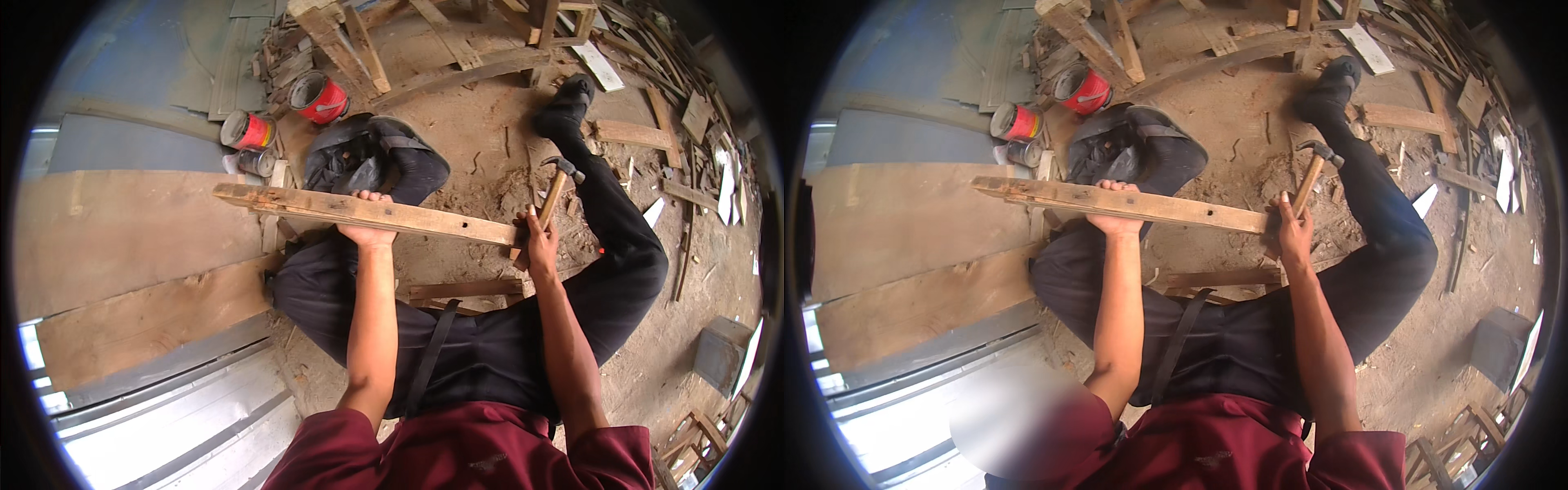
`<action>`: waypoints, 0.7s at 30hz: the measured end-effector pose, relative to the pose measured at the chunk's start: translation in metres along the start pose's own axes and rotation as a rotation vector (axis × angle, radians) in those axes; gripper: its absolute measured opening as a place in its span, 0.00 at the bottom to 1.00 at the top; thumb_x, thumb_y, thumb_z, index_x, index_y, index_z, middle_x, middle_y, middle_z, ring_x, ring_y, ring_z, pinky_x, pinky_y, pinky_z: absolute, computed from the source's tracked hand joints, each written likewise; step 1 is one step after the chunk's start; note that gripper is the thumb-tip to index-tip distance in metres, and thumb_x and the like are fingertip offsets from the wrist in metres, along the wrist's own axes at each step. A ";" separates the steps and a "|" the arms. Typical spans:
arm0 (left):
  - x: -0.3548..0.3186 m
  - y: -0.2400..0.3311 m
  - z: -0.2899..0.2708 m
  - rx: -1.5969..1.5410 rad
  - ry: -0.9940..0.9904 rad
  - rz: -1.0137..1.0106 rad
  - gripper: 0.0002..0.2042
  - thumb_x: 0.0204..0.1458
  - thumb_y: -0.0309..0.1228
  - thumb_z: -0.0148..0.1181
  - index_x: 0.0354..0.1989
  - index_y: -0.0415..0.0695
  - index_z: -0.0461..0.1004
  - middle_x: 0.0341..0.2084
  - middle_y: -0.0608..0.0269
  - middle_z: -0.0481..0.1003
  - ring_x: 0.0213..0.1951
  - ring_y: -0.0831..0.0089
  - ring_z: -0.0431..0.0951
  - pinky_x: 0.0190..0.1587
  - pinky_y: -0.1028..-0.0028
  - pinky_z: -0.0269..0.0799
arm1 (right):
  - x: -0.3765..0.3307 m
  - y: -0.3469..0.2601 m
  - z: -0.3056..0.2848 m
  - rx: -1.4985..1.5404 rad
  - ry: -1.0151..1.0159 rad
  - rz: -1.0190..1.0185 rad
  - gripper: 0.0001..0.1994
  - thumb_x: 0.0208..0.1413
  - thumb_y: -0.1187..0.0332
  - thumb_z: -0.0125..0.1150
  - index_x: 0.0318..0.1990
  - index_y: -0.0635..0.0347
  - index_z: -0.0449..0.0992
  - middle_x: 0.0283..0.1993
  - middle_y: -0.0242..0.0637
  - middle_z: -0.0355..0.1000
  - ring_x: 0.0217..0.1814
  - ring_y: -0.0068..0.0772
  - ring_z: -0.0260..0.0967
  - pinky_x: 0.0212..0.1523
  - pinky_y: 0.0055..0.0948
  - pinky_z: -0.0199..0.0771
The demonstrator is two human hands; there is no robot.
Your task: The person sits on the floor and uses a hammer to repeatedly strike a long wooden plank, splitting it into smaller pieces. The person then picks up a smaller piece of wood and continues to hammer it.
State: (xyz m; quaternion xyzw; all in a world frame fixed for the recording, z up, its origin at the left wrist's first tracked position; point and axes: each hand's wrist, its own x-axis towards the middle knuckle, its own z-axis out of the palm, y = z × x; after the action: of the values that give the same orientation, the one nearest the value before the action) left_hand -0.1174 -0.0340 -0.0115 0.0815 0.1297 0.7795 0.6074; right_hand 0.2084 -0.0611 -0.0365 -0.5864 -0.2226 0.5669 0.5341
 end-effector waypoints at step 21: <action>-0.011 -0.002 0.005 -0.033 -0.110 -0.060 0.18 0.59 0.50 0.48 0.31 0.48 0.76 0.27 0.66 0.80 0.30 0.69 0.79 0.42 0.68 0.71 | 0.000 0.000 -0.001 -0.088 0.043 0.082 0.16 0.57 0.57 0.65 0.39 0.62 0.75 0.32 0.34 0.74 0.33 0.24 0.70 0.35 0.26 0.70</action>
State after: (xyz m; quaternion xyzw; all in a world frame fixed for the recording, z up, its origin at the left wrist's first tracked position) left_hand -0.1117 -0.0437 -0.0066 0.1104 0.0854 0.7571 0.6382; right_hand 0.2093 -0.0614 -0.0368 -0.6302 -0.2116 0.5652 0.4886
